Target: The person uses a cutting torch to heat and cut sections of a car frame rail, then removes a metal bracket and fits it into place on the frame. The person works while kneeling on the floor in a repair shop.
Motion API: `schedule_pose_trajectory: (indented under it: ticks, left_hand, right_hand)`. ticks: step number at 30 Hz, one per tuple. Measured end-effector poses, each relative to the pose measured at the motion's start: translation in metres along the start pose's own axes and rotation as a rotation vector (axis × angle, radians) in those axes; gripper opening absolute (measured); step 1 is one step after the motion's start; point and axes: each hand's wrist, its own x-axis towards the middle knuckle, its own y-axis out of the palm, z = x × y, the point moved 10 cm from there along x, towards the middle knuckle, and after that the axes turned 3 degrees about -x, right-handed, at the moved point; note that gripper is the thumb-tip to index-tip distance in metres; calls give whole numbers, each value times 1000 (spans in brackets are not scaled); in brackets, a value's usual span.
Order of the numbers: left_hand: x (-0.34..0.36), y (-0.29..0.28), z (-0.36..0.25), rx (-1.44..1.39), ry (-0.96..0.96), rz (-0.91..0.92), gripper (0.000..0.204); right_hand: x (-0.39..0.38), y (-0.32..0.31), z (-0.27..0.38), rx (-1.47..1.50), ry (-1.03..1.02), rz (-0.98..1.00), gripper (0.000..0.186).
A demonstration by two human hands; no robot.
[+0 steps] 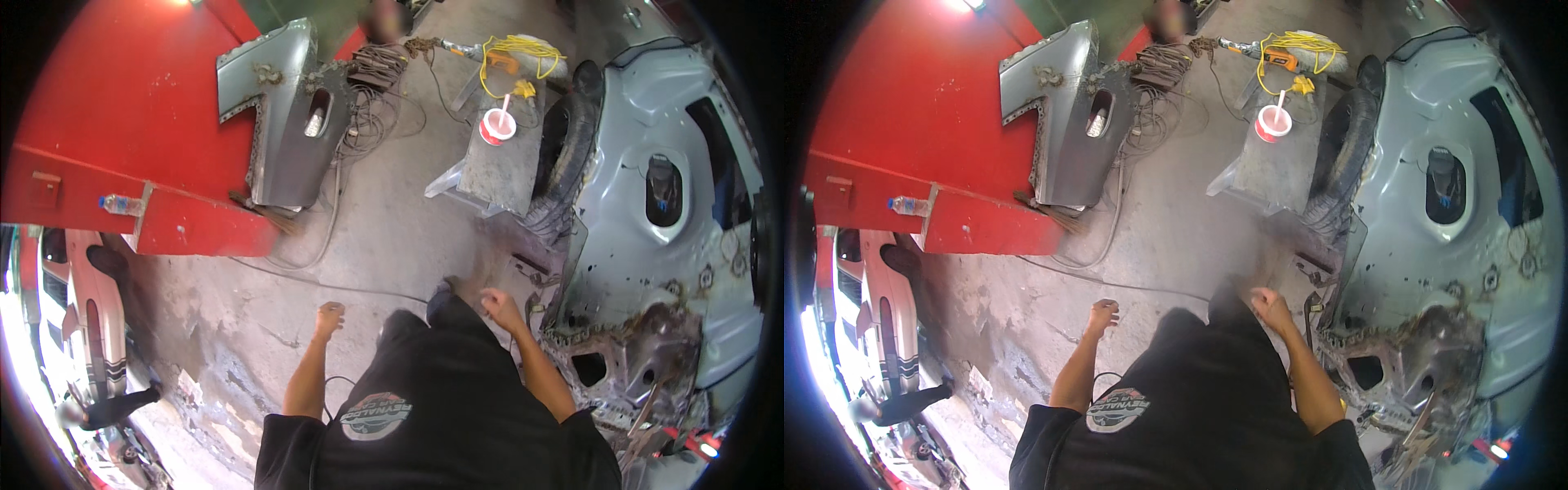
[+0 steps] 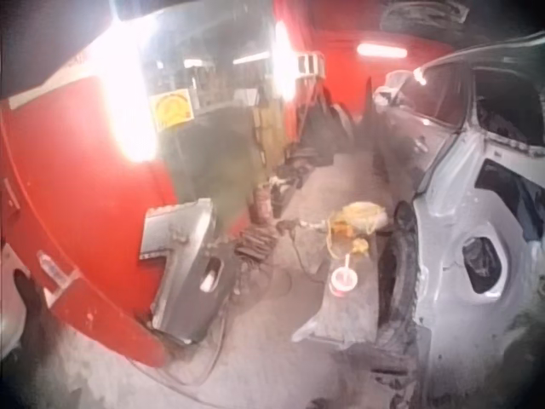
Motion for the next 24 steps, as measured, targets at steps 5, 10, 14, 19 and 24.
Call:
schedule_pose_trajectory:
  ticks: [5, 10, 14, 19, 24]
  left_hand:
    - [6, -38, -91, -84, 15, -89, 35]
    - [81, -58, -138, -25, -88, -35, 37]
    - [179, -69, -196, 60, -199, 58, 35]
    - [322, -92, -386, 59, -81, 72, 33]
    - [407, -66, -648, 107, 226, 75, 27]
  right_hand:
    - [133, -40, 106, 20, -128, 28, 33]
    - [271, -32, 182, 87, -193, 27, 32]
    - [374, 7, 203, 37, -171, 79, 34]
    - [479, 9, 240, -165, -100, 129, 37]
    - [557, -80, 331, 75, 111, -11, 38]
